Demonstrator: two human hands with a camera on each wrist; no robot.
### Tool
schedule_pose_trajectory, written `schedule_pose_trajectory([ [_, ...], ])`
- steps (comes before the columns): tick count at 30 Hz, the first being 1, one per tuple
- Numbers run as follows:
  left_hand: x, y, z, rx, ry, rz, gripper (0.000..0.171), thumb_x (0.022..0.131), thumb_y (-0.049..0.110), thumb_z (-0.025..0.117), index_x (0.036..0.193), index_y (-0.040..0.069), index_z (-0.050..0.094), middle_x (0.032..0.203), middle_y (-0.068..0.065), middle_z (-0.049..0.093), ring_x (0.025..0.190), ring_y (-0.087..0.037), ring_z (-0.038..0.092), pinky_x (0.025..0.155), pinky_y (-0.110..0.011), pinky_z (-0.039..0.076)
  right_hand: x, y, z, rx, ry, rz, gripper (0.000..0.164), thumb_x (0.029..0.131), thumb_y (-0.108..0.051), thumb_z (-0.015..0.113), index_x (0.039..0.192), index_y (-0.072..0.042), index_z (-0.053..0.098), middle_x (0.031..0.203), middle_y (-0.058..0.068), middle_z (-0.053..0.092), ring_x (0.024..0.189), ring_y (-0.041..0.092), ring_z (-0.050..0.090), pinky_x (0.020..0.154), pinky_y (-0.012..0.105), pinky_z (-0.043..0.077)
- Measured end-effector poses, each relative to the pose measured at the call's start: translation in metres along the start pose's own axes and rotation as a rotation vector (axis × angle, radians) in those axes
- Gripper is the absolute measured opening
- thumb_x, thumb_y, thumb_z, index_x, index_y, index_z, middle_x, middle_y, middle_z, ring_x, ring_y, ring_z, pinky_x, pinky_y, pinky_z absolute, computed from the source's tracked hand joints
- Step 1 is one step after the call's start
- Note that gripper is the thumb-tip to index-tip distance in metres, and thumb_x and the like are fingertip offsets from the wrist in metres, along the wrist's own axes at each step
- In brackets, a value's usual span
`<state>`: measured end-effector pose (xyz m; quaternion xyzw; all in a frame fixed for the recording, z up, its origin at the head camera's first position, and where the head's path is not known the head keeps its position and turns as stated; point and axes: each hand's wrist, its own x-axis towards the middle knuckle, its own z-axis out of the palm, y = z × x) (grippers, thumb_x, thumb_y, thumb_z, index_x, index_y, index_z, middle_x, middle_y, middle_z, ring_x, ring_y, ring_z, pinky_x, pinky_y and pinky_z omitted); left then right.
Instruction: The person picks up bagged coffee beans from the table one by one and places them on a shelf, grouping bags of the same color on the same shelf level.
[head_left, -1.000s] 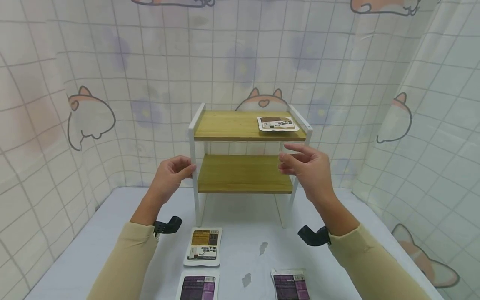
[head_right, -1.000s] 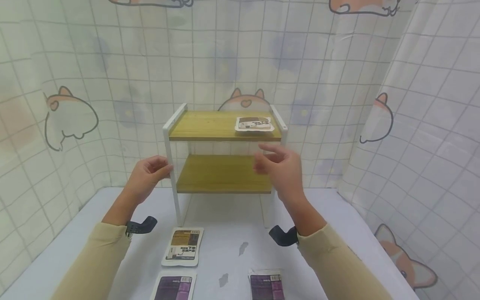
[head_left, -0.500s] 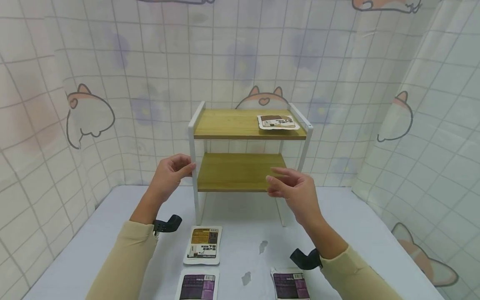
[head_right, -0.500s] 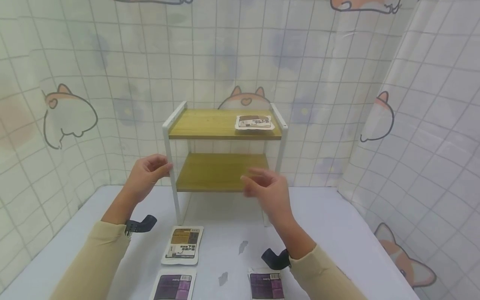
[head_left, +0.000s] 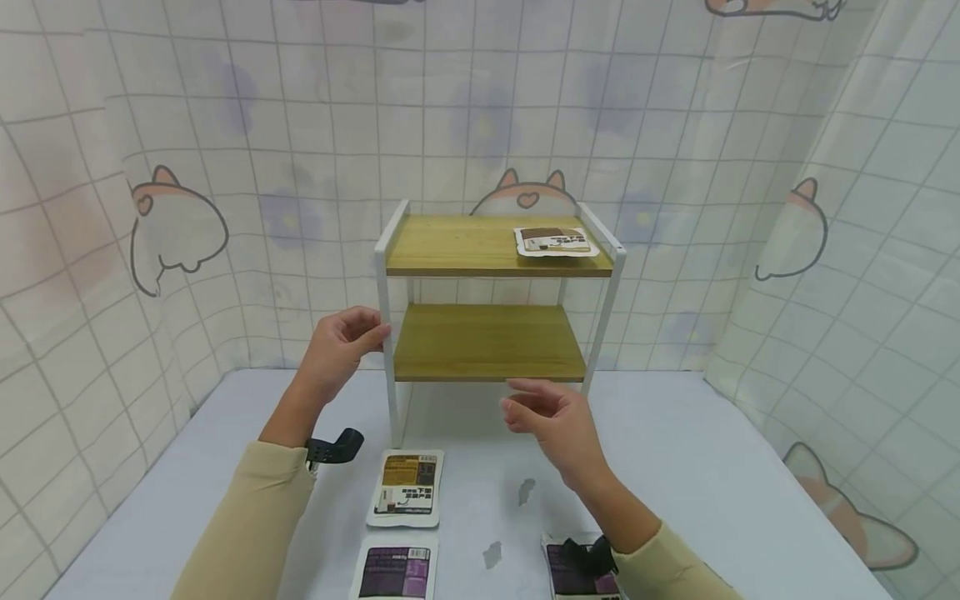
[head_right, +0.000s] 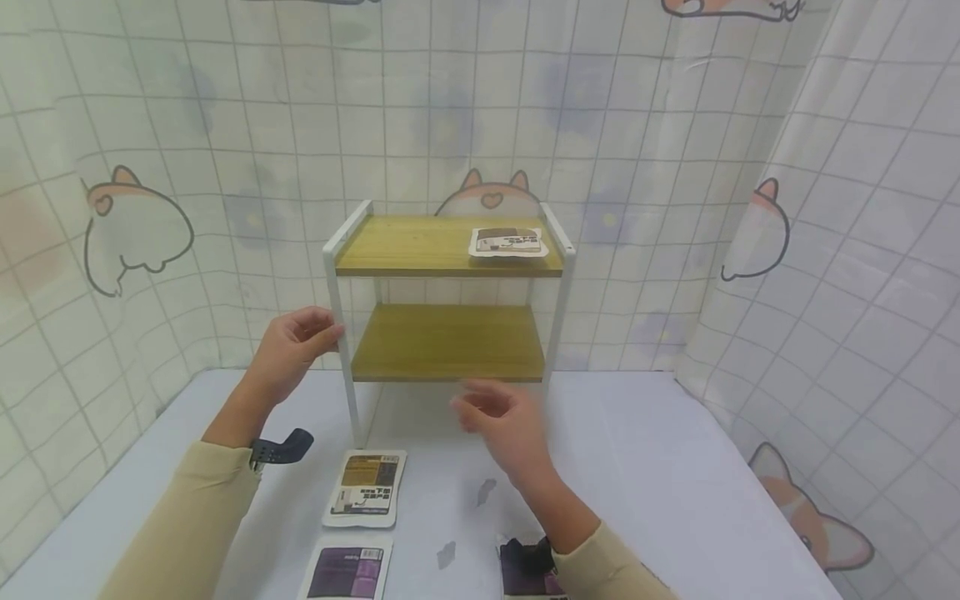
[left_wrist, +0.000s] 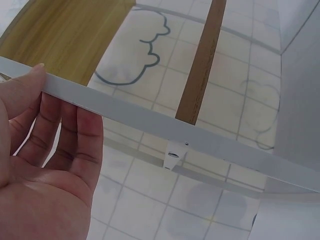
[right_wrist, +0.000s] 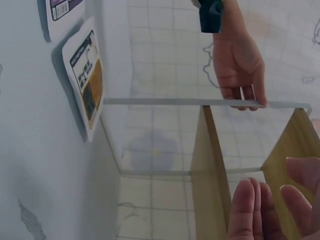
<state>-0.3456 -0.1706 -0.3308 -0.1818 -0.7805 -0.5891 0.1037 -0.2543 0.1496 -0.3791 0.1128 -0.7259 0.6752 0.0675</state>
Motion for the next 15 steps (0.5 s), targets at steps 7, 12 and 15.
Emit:
schedule_pose_trajectory([
  [7,0.001,-0.001,0.0,0.001,0.002,0.002,0.024,0.1,0.024,0.068,0.114,0.004,0.067,0.103,0.003,0.07,0.098,-0.014,0.067,0.088,-0.02,0.057,-0.008,0.022,0.016,-0.035,-0.021,0.031,0.033,0.09,-0.021,0.08,0.121,-0.014,0.074,0.11,0.009,0.076,0.094,0.022,0.074,0.083,0.026,0.061],
  [12,0.001,-0.001,0.001,0.001,0.006,0.005,0.027,0.1,0.026,0.069,0.115,0.005,0.068,0.105,0.003,0.07,0.099,-0.015,0.067,0.088,-0.02,0.056,-0.012,0.033,0.028,-0.08,-0.042,0.049,0.033,0.09,-0.024,0.08,0.121,-0.013,0.074,0.113,0.01,0.076,0.095,0.018,0.075,0.084,0.025,0.06],
  [15,0.001,-0.001,0.001,0.001,0.008,0.005,0.028,0.099,0.028,0.069,0.115,0.005,0.068,0.105,0.003,0.071,0.099,-0.015,0.067,0.088,-0.02,0.056,-0.014,0.039,0.035,-0.084,-0.055,0.072,0.035,0.09,-0.024,0.081,0.121,-0.012,0.074,0.114,0.012,0.075,0.095,0.018,0.074,0.083,0.027,0.061],
])
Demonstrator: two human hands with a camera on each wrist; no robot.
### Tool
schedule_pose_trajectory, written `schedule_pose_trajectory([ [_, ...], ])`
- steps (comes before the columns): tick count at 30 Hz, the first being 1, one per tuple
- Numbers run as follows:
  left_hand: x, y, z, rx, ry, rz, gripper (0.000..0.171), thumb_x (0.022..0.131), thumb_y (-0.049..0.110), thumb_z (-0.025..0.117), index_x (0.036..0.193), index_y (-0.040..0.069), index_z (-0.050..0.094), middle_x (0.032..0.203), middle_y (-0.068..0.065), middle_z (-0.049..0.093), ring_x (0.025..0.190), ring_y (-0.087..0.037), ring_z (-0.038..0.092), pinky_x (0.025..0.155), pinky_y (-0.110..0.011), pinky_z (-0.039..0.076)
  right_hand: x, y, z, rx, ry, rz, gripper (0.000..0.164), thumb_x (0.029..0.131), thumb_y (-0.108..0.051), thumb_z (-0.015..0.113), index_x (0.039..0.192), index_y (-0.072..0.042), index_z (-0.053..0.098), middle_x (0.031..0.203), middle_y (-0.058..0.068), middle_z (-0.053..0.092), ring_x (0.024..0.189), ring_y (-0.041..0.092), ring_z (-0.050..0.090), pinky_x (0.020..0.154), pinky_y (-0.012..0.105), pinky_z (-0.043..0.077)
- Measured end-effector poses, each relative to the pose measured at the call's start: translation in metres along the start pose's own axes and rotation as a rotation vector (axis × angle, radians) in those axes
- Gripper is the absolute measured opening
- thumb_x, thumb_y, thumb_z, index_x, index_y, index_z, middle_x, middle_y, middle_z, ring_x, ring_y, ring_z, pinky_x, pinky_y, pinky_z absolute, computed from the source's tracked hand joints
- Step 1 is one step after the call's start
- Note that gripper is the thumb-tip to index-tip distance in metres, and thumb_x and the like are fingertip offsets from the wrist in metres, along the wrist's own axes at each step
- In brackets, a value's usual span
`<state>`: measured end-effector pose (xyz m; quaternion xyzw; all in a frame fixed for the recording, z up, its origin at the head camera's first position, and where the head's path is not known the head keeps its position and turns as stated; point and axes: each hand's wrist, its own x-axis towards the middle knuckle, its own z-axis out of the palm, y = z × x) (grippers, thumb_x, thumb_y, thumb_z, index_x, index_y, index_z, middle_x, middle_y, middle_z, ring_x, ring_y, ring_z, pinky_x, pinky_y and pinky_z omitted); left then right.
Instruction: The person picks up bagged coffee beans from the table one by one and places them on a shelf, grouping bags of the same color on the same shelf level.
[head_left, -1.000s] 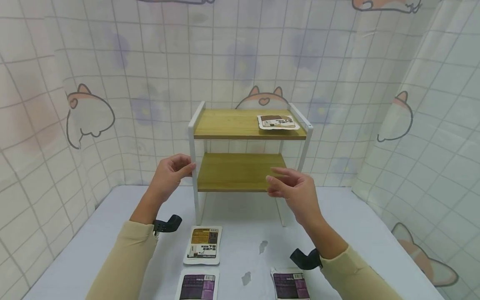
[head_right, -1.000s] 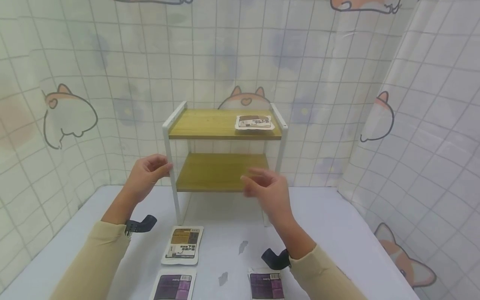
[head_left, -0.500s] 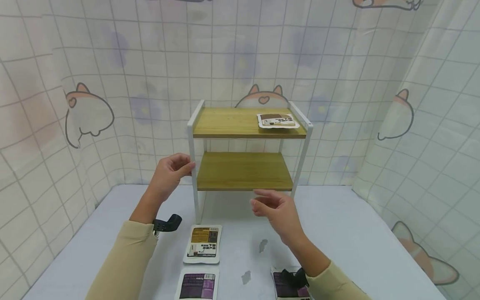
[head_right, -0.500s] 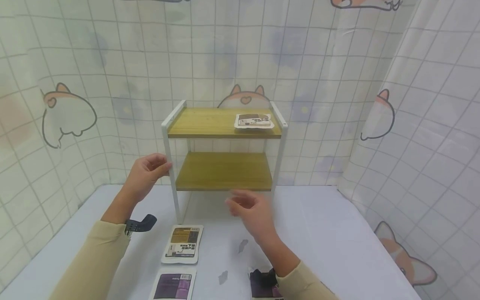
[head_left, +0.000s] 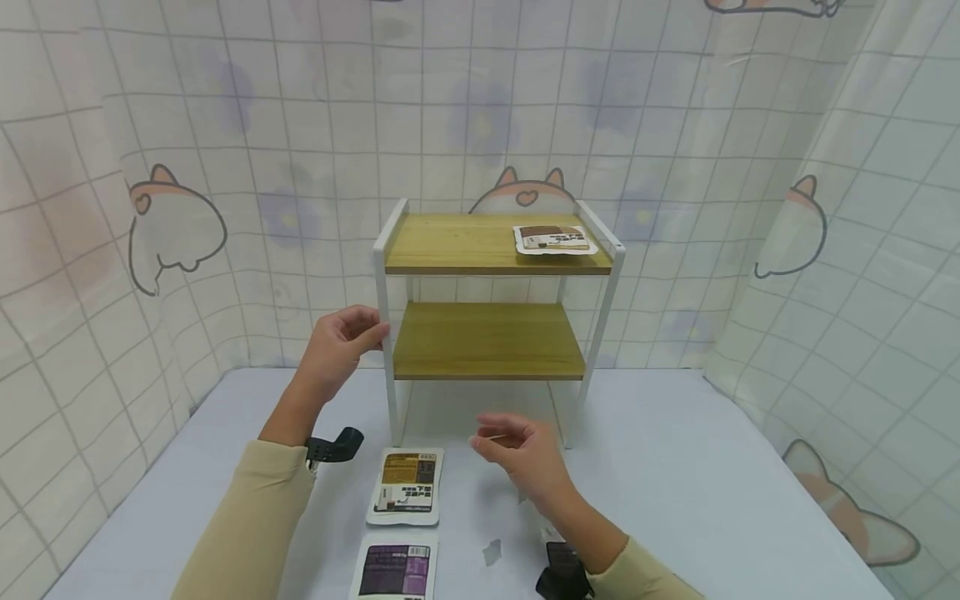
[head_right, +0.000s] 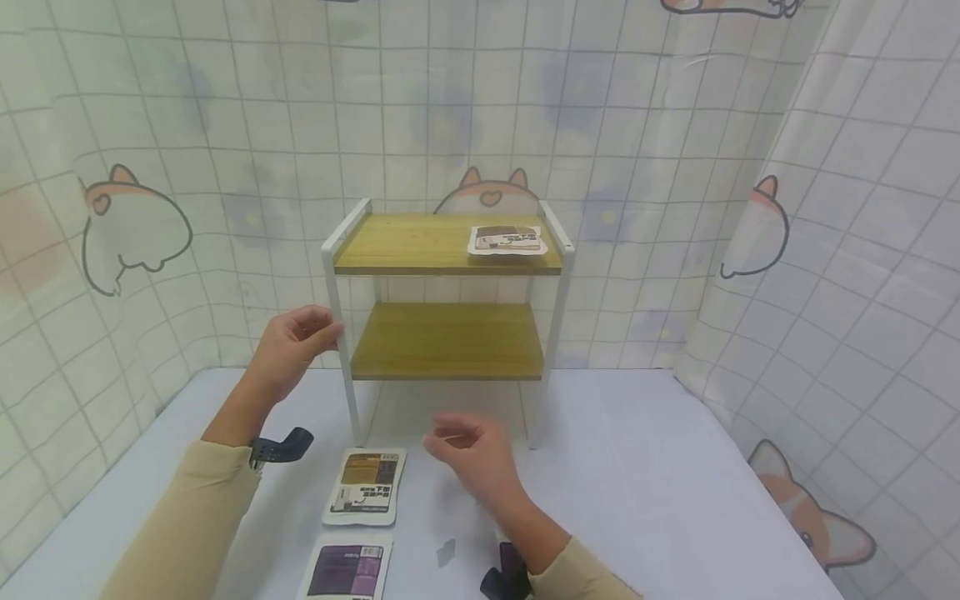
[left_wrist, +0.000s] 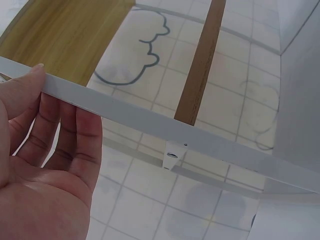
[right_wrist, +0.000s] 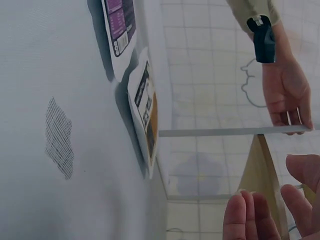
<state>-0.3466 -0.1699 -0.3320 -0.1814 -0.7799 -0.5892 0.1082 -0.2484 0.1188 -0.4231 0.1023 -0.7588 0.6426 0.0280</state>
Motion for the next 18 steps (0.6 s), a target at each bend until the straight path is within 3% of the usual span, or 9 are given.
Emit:
schedule_pose_trajectory([
  [8,0.0,0.0,0.0,-0.011,-0.002,-0.008,0.024,0.1,0.024,0.068,0.113,0.004,0.068,0.102,0.004,0.07,0.096,-0.014,0.066,0.087,-0.02,0.057,0.001,0.01,0.014,0.033,-0.05,0.05,0.037,0.089,-0.02,0.081,0.123,-0.007,0.073,0.119,0.017,0.072,0.096,0.018,0.073,0.08,0.029,0.061],
  [18,-0.002,0.004,0.0,-0.036,-0.008,-0.001,0.027,0.099,0.028,0.069,0.112,0.005,0.067,0.102,0.006,0.071,0.098,-0.013,0.068,0.088,-0.022,0.057,0.011,0.023,0.023,0.07,-0.144,0.129,0.046,0.086,-0.013,0.082,0.128,-0.002,0.069,0.122,0.028,0.069,0.094,0.017,0.071,0.083,0.04,0.062],
])
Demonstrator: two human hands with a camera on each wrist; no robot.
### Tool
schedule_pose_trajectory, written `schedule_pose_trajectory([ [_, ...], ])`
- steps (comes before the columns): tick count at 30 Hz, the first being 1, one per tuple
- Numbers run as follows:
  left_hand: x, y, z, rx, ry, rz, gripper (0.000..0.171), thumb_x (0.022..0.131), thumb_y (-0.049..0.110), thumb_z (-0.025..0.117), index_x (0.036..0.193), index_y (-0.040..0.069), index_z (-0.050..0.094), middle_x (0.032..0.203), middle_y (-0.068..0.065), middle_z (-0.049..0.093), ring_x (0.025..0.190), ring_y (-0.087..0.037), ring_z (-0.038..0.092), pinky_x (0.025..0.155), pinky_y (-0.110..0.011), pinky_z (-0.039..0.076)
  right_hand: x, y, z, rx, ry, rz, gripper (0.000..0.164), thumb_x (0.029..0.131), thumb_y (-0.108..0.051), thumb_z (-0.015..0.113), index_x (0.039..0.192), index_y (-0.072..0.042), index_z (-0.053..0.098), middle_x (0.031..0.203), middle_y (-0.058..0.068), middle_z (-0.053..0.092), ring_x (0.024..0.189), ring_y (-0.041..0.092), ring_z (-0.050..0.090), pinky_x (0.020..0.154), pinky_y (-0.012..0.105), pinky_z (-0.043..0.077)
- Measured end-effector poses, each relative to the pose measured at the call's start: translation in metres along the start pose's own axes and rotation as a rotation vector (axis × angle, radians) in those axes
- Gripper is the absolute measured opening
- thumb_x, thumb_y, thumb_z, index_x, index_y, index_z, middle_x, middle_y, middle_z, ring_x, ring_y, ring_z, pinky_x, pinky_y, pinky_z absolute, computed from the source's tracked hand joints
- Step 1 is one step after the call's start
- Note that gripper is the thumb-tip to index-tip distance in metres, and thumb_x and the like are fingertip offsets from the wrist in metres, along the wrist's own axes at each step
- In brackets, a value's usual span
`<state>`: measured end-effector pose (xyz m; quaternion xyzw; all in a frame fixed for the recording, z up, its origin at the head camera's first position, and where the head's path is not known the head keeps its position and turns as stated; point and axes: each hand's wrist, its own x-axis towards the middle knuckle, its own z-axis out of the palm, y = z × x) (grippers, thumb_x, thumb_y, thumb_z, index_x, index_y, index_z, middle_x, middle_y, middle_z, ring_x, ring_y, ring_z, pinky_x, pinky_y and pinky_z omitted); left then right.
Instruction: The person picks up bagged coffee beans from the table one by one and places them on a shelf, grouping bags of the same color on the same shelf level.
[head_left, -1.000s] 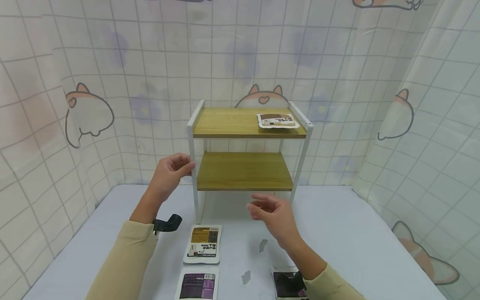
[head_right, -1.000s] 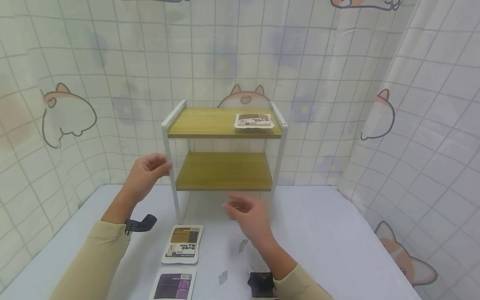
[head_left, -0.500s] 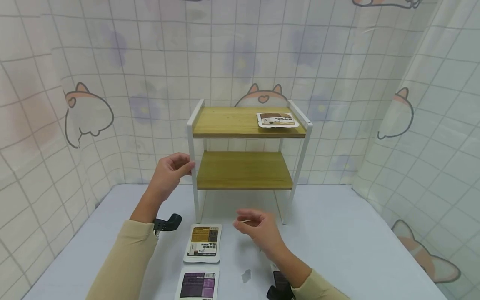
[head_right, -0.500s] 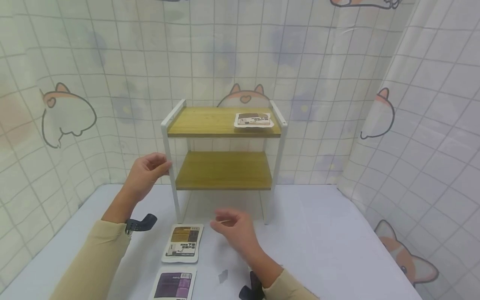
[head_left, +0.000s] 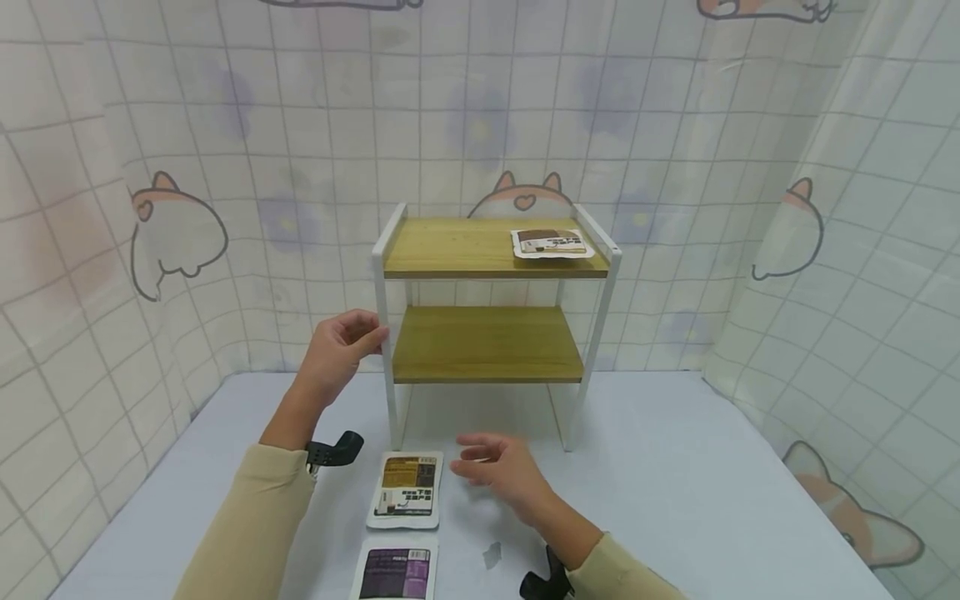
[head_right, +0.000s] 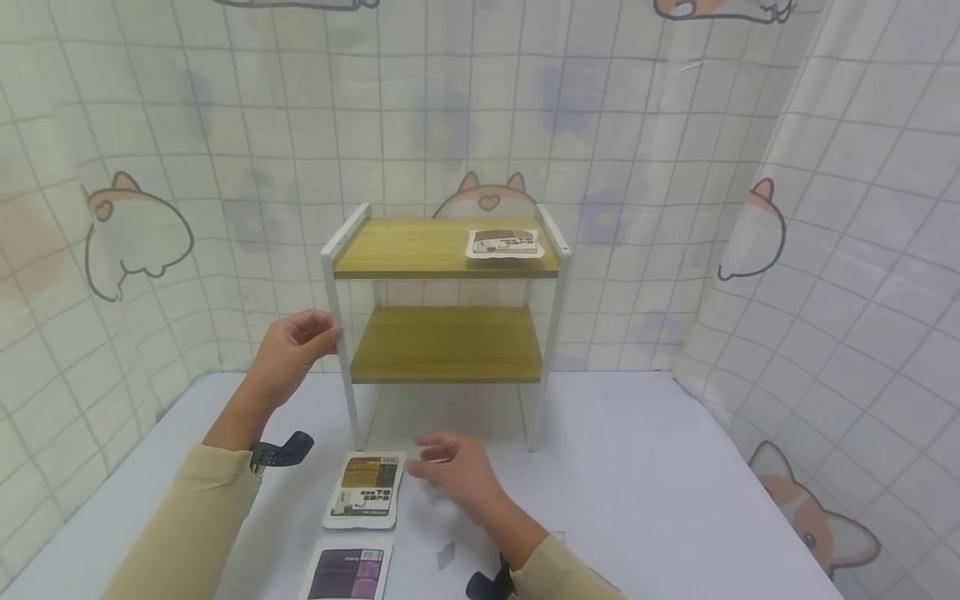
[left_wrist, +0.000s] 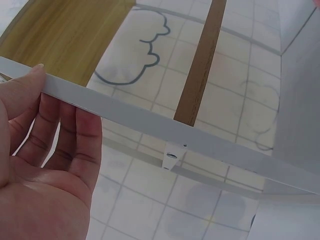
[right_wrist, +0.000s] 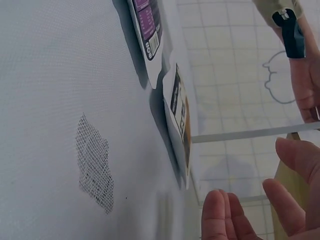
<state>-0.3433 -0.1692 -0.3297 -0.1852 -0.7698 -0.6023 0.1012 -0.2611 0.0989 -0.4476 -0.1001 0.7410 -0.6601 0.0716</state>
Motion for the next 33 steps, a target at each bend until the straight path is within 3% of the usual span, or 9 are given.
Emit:
schedule_pose_trajectory([
  [10,0.002,-0.001,0.002,0.01,0.013,0.006,0.024,0.099,0.028,0.069,0.111,0.007,0.068,0.104,-0.002,0.071,0.095,-0.014,0.067,0.088,-0.02,0.056,0.001,-0.002,0.008,-0.122,-0.047,0.085,0.054,0.083,-0.016,0.085,0.133,-0.006,0.067,0.13,0.025,0.065,0.108,0.028,0.068,0.082,0.041,0.062],
  [15,0.003,-0.002,0.003,-0.01,0.017,0.015,0.019,0.1,0.024,0.069,0.108,0.008,0.068,0.099,0.006,0.07,0.094,-0.012,0.066,0.087,-0.02,0.057,0.003,0.003,0.014,-0.154,-0.068,0.122,0.057,0.08,-0.017,0.088,0.132,-0.009,0.068,0.128,0.022,0.066,0.11,0.028,0.066,0.083,0.044,0.062],
  [22,0.003,-0.004,0.003,-0.01,0.018,0.01,0.023,0.1,0.025,0.069,0.11,0.004,0.067,0.097,0.008,0.07,0.093,-0.012,0.065,0.087,-0.02,0.056,0.011,0.007,0.023,-0.194,-0.066,0.174,0.058,0.078,-0.019,0.09,0.132,-0.014,0.069,0.125,0.019,0.068,0.106,0.027,0.068,0.082,0.042,0.062],
  [33,0.001,-0.007,0.003,-0.006,0.028,0.038,0.025,0.099,0.03,0.07,0.11,0.007,0.068,0.098,0.008,0.07,0.093,-0.012,0.067,0.087,-0.02,0.056,0.017,0.005,0.037,-0.186,-0.083,0.191,0.056,0.076,-0.016,0.091,0.128,-0.012,0.07,0.113,0.017,0.069,0.089,0.021,0.068,0.075,0.039,0.063],
])
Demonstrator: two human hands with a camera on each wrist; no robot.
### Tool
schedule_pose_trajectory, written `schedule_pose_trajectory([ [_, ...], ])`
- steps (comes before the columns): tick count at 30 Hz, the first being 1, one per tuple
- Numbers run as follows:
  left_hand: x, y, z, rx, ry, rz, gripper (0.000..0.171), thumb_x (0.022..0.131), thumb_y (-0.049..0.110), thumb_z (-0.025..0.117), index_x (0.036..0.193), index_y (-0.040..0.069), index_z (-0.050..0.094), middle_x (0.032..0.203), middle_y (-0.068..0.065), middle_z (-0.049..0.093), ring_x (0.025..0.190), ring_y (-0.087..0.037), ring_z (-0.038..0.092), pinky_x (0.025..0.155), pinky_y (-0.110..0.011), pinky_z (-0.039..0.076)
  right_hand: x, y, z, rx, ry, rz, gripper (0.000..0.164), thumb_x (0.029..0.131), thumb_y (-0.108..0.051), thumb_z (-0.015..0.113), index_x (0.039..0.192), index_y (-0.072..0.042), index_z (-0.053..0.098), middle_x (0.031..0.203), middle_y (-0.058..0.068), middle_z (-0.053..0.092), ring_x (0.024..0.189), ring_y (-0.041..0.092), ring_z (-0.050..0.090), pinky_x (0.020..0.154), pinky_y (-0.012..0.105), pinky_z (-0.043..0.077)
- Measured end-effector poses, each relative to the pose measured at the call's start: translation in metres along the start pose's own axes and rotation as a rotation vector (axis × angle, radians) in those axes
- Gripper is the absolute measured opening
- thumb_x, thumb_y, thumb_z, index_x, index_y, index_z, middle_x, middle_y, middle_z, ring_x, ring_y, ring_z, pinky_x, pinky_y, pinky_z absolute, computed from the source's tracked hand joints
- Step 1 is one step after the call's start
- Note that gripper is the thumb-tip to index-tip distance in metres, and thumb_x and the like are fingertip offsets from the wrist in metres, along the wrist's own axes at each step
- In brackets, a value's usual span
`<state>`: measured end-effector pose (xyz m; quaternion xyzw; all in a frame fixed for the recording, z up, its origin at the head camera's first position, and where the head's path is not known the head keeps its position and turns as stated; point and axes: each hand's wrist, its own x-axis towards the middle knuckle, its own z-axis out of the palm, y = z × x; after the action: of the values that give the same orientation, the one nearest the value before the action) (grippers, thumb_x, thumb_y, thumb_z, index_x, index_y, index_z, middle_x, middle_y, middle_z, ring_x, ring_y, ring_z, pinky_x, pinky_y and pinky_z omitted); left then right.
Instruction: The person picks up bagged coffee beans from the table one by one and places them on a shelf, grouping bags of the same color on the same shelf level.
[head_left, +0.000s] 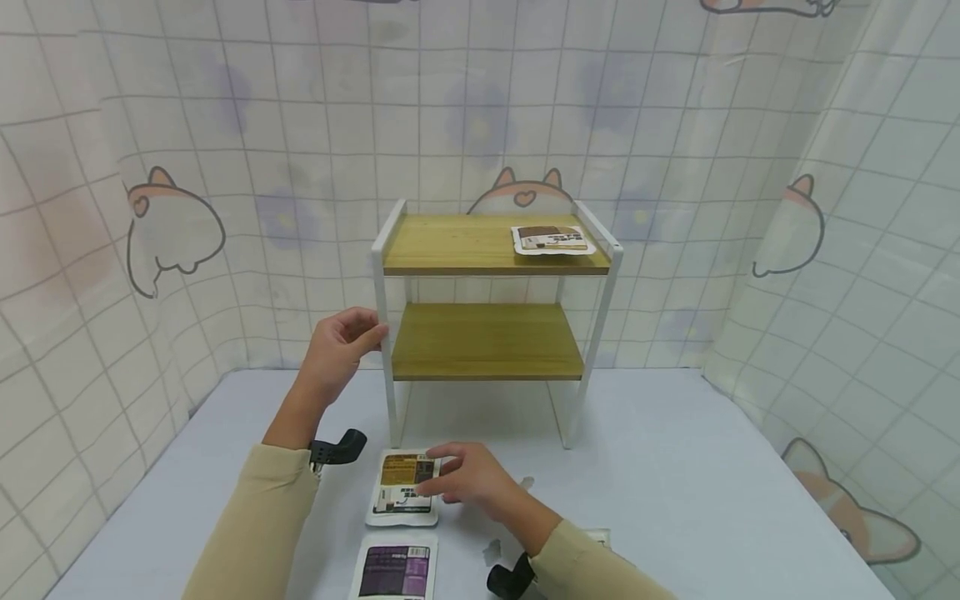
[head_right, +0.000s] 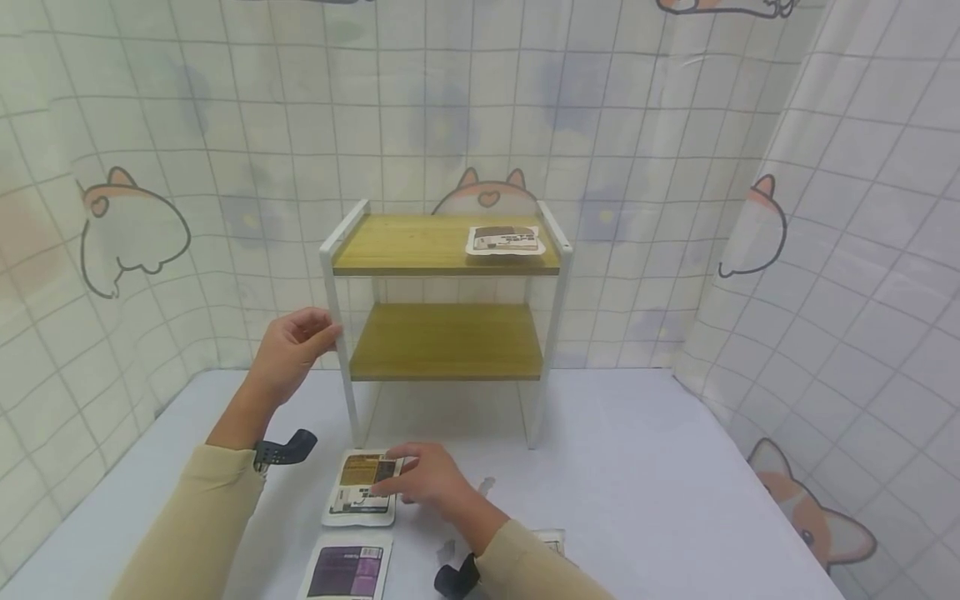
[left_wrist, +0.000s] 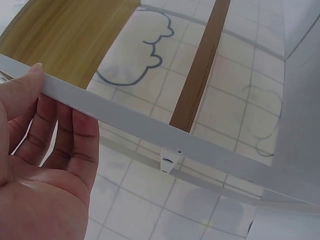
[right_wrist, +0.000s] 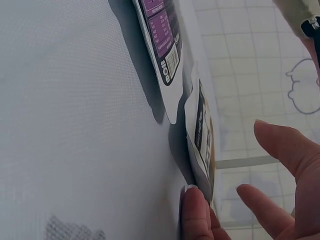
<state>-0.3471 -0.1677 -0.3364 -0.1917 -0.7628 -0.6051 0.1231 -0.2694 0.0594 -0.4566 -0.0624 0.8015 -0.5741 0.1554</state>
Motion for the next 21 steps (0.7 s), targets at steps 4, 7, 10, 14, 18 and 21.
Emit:
schedule_pose_trajectory([
  [4,-0.0008,0.0016,0.0011,-0.004,-0.005,0.0,0.026,0.099,0.03,0.07,0.11,0.007,0.068,0.098,0.008,0.07,0.093,-0.012,0.066,0.088,-0.02,0.056,0.0015,-0.0001,0.0028,-0.009,0.015,0.013,0.054,0.076,-0.015,0.091,0.126,-0.011,0.071,0.11,0.015,0.07,0.081,0.021,0.069,0.072,0.037,0.062],
  [7,-0.0008,0.002,0.0014,-0.004,-0.008,-0.001,0.026,0.099,0.03,0.069,0.111,0.007,0.068,0.098,0.008,0.07,0.094,-0.012,0.066,0.088,-0.02,0.056,0.0032,0.0005,0.0043,-0.015,0.021,0.018,0.053,0.076,-0.015,0.091,0.125,-0.01,0.071,0.109,0.013,0.07,0.076,0.021,0.07,0.07,0.036,0.062],
  [10,-0.0007,0.0015,0.0012,0.0,-0.007,-0.003,0.026,0.099,0.03,0.069,0.11,0.006,0.068,0.098,0.008,0.07,0.094,-0.012,0.066,0.088,-0.019,0.056,0.0041,0.0015,0.0054,-0.016,0.024,0.017,0.05,0.076,-0.013,0.091,0.122,-0.01,0.073,0.106,0.011,0.069,0.071,0.021,0.07,0.067,0.035,0.061],
  [14,-0.0013,0.0007,0.0011,-0.001,-0.01,-0.005,0.026,0.099,0.029,0.069,0.11,0.006,0.068,0.097,0.008,0.07,0.094,-0.012,0.067,0.088,-0.02,0.056,0.004,0.0026,0.0068,-0.016,0.026,0.018,0.046,0.075,-0.01,0.09,0.119,-0.01,0.074,0.102,0.01,0.067,0.067,0.022,0.069,0.063,0.034,0.06],
  [18,-0.0013,0.0009,0.0008,-0.009,-0.007,-0.004,0.024,0.099,0.027,0.069,0.109,0.005,0.068,0.096,0.008,0.07,0.093,-0.011,0.067,0.087,-0.021,0.056,0.0048,0.002,0.0089,-0.035,0.039,0.018,0.045,0.075,-0.01,0.09,0.118,-0.011,0.075,0.1,0.009,0.066,0.063,0.019,0.065,0.06,0.032,0.058],
  [21,-0.0005,0.0012,0.0002,-0.008,-0.004,0.001,0.023,0.099,0.026,0.069,0.108,0.005,0.068,0.096,0.009,0.07,0.093,-0.01,0.067,0.086,-0.02,0.056,0.0061,0.0006,0.0105,-0.071,0.055,0.007,0.045,0.075,-0.012,0.091,0.117,-0.012,0.076,0.098,0.008,0.065,0.06,0.017,0.061,0.057,0.03,0.057],
])
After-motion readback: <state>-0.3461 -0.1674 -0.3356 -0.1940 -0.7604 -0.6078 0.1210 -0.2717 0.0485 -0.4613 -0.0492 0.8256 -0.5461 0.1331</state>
